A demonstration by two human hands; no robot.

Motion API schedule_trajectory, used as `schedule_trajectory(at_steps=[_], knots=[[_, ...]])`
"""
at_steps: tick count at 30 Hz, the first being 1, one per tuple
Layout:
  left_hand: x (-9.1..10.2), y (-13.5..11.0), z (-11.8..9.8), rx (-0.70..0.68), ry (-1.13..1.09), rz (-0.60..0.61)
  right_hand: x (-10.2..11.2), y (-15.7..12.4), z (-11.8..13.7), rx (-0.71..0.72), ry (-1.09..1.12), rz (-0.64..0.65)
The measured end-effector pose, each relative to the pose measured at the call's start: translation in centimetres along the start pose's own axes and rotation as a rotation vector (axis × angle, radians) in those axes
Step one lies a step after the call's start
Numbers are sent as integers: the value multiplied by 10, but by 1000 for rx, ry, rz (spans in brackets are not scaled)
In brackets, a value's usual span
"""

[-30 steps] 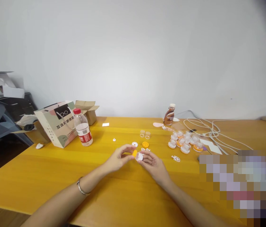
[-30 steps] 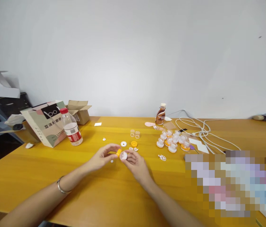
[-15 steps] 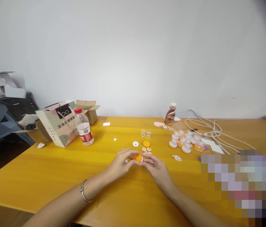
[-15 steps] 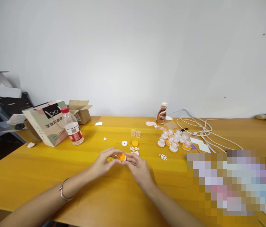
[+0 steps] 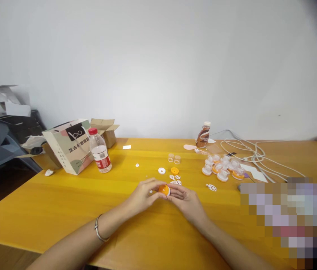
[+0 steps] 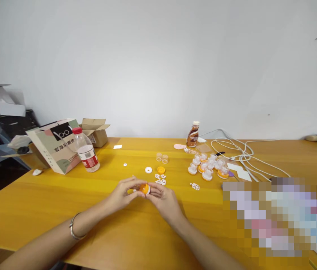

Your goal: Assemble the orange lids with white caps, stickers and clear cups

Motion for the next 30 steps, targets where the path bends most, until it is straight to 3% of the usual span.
schedule_trajectory(at_steps=[5, 9, 14, 20, 30], knots=[[3, -1, -7, -39, 124, 86, -3, 1, 3, -26, -4, 33], [5, 1, -3, 5, 43, 154, -5, 2, 5, -32, 3, 27], [7, 0, -4, -12, 124, 114, -7, 2, 1, -60, 25, 49], [2, -5, -13, -88, 245, 181, -5, -1, -2, -113, 1, 25], [8, 1, 0, 0, 166, 83, -5, 1, -3, -69, 29, 21]])
Point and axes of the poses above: each hand's wrist, its own y-axis towards the middle knuckle, its own x-axis out of the back of the hand, z = x × y, the point moved 9 cm from there along y, towards the middle knuckle, and after that the axes turned 14 degrees about x, right-handed, at the moved point
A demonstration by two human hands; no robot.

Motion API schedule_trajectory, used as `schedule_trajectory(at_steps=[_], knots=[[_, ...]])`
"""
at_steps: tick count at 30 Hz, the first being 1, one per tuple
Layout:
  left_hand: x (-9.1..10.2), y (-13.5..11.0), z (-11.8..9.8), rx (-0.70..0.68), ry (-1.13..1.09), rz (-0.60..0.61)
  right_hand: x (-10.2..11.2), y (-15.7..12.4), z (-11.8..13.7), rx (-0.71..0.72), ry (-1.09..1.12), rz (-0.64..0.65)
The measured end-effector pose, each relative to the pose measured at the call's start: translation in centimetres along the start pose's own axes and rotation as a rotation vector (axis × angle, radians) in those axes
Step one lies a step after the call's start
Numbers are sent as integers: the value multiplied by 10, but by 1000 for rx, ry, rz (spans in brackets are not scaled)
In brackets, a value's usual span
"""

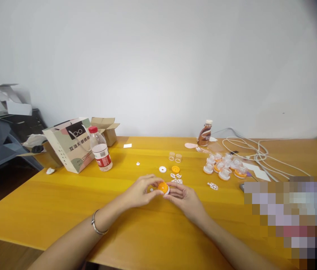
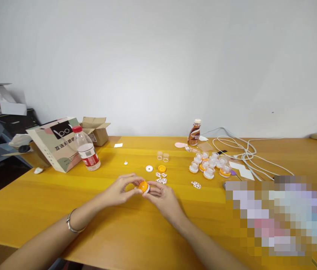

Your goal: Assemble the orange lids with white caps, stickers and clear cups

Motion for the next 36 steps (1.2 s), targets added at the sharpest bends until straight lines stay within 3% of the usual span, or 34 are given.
schedule_trajectory(at_steps=[10, 18, 25, 31, 36], knots=[[-2, -5, -9, -65, 124, -14, -4, -4, 7, 48, -4, 8], [-5, -9, -18, -121, 184, 61, -1, -2, -1, -38, -4, -2], [-3, -4, -11, -92, 144, 62, -3, 1, -4, -51, 27, 12], [-3, -8, -19, -136, 141, 96, -2, -2, -10, -81, 44, 9], [3, -4, -12, -66, -19, 88, -4, -1, -9, -79, 64, 39]])
Point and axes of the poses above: each hand's wrist, its own y-axis towards the middle knuckle, its own x-axis out of the back of the hand, z = x × y, the point moved 9 cm from there along y, towards the middle knuckle, and after that the axes turned 14 degrees about x, right-handed, at the moved point
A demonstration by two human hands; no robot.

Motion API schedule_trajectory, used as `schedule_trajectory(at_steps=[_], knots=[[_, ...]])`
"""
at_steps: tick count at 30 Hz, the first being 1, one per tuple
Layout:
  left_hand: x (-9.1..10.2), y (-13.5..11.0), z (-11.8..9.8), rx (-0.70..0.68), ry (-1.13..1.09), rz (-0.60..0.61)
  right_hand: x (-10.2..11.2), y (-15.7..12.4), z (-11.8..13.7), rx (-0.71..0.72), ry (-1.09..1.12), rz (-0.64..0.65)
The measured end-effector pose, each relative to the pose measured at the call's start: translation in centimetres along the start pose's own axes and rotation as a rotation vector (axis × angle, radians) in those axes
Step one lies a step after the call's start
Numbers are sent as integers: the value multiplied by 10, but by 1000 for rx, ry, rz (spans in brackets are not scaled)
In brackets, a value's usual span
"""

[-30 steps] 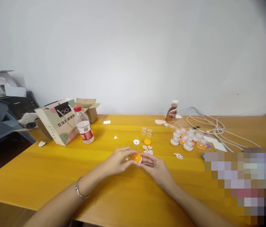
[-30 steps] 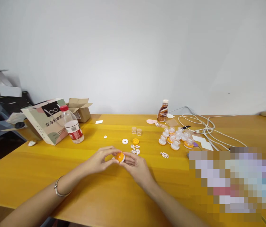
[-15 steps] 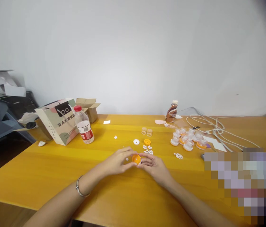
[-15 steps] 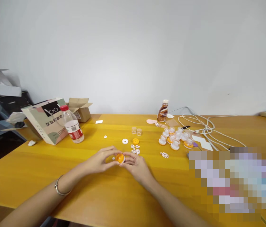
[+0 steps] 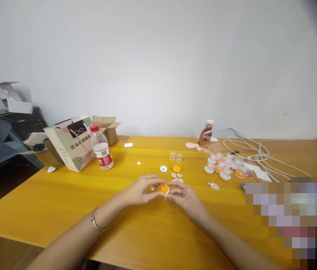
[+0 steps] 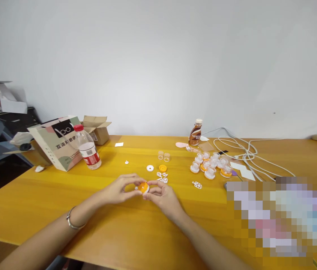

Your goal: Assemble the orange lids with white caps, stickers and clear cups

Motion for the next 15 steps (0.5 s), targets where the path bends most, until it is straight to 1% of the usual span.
schedule_trajectory(at_steps=[4, 9, 12, 15], knots=[[1, 8, 21, 140, -213, -49, -4, 2, 4, 22, 124, 32], [2, 12, 33, 233, -304, -131, -12, -5, -2, -90, 308, 8], [5, 12, 34, 245, -296, -197, -19, -7, -5, -123, 455, -11], [6, 10, 28, 195, -242, -247, -20, -6, -7, -108, 556, -52]])
Point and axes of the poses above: each hand's wrist, its own y-axis towards the middle knuckle, its own x-axis out of the back of the hand, z = x × y, the point moved 9 cm from there along y, towards the middle knuckle, and after that the axes turned 14 degrees about x, right-handed, at the moved point
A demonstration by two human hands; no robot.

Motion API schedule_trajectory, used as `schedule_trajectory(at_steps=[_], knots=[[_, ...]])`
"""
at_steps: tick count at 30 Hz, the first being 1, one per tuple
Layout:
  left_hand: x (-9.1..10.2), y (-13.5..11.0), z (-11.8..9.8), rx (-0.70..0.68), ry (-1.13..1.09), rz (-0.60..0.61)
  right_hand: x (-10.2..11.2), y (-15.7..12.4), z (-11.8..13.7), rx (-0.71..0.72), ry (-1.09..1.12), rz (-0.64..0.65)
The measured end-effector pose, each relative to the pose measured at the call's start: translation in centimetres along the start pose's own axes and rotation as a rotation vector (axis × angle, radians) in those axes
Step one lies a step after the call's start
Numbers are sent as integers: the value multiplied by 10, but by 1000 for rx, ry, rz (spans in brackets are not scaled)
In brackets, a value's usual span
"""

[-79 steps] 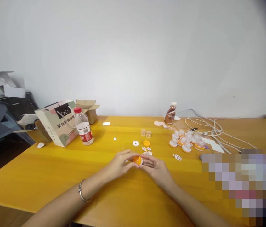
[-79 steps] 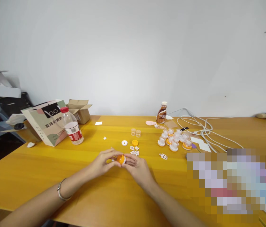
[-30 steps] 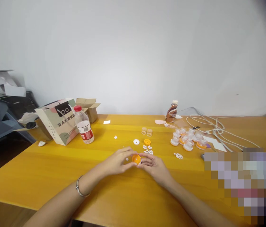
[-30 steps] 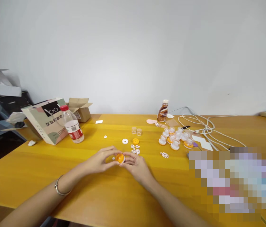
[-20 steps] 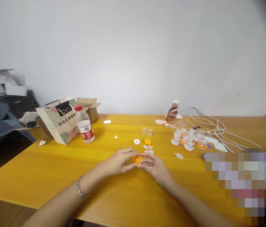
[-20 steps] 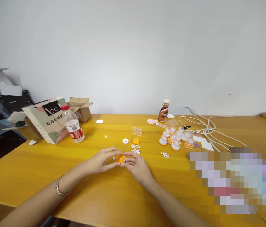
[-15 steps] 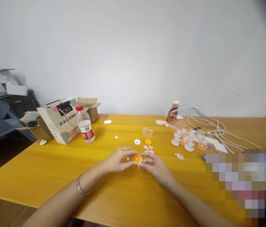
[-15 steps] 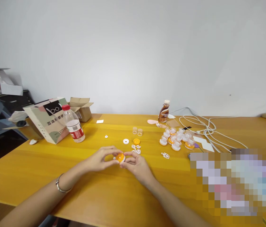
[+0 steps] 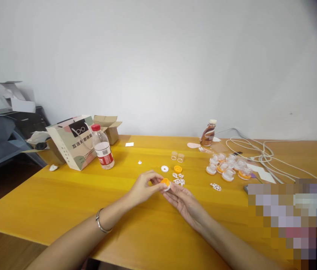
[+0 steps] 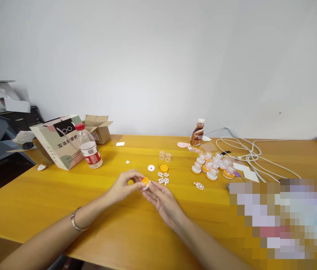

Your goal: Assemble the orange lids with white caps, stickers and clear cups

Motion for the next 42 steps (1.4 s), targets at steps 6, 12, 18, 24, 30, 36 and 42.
schedule_trajectory(at_steps=[6, 12, 18, 24, 30, 36, 42], knots=[[-5, -10, -17, -149, 146, 17, 7, 2, -3, 4, 52, -51], [-11, -16, -21, -227, 278, 3, 5, 2, -2, -8, -12, -4], [-16, -17, -18, -235, 465, -39, 7, 1, -2, -29, -198, -2], [-37, -20, -7, -256, 549, 120, 56, 22, 76, 309, -943, -113], [-53, -29, -4, -299, 580, 306, 74, 37, 89, 384, -1500, -24], [-45, -9, -9, -252, 478, 233, 72, 39, 72, 351, -1469, 5], [-76, 39, -7, -270, 638, 189, 69, 37, 65, 320, -1338, 37]])
Point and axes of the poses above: each hand's wrist, its own y-axis towards the middle knuckle, its own x-axis out of the back of the hand, z = x × y, the point moved 9 cm from there along y, towards the middle knuckle, and after that the axes turned 14 degrees about x, right-handed, at the moved point
